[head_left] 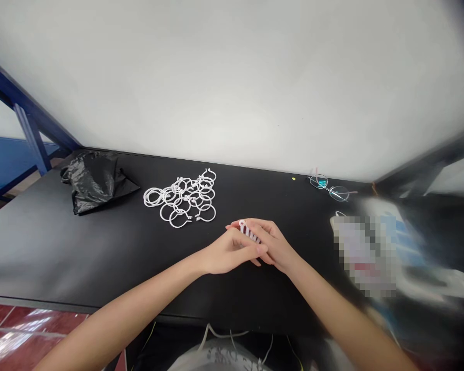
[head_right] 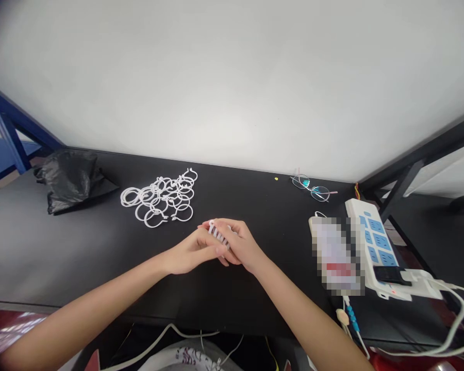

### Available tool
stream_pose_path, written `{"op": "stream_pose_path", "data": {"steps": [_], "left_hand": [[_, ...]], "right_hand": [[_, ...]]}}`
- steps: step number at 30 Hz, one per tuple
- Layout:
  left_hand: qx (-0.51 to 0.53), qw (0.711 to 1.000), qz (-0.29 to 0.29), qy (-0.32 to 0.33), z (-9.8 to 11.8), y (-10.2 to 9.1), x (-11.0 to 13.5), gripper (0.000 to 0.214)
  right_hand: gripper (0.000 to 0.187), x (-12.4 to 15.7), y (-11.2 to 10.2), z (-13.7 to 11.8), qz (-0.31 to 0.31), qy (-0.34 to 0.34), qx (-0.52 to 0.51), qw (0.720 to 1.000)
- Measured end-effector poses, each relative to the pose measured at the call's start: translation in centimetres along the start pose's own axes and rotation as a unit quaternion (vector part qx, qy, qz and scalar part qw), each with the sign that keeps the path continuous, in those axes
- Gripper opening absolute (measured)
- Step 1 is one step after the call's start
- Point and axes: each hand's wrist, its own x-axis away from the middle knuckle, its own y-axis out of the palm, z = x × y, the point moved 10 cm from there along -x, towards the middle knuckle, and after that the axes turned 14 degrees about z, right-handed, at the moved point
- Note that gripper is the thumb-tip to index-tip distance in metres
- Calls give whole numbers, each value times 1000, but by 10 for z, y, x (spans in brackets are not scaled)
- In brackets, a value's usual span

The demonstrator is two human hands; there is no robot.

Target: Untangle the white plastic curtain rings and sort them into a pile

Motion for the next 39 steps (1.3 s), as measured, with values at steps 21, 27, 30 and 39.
{"op": "stream_pose_path", "data": {"steps": [21, 27, 30, 39], "left_hand": [[305, 946, 24, -103, -3, -18, -4, 35], [187, 968, 32, -162, 0, -31, 3, 68], [28, 994, 71, -84, 11, -45, 1, 62], [-417, 892, 114, 128, 13, -44, -5, 28]], "right_hand": [[47, 8, 22, 24, -142, 120, -224, 957], [41, 6, 26, 18, -134, 106, -189, 967], [31, 4, 23, 16, -110, 87, -170, 975], [23, -1, 18, 15, -37, 29, -65, 997]]}}
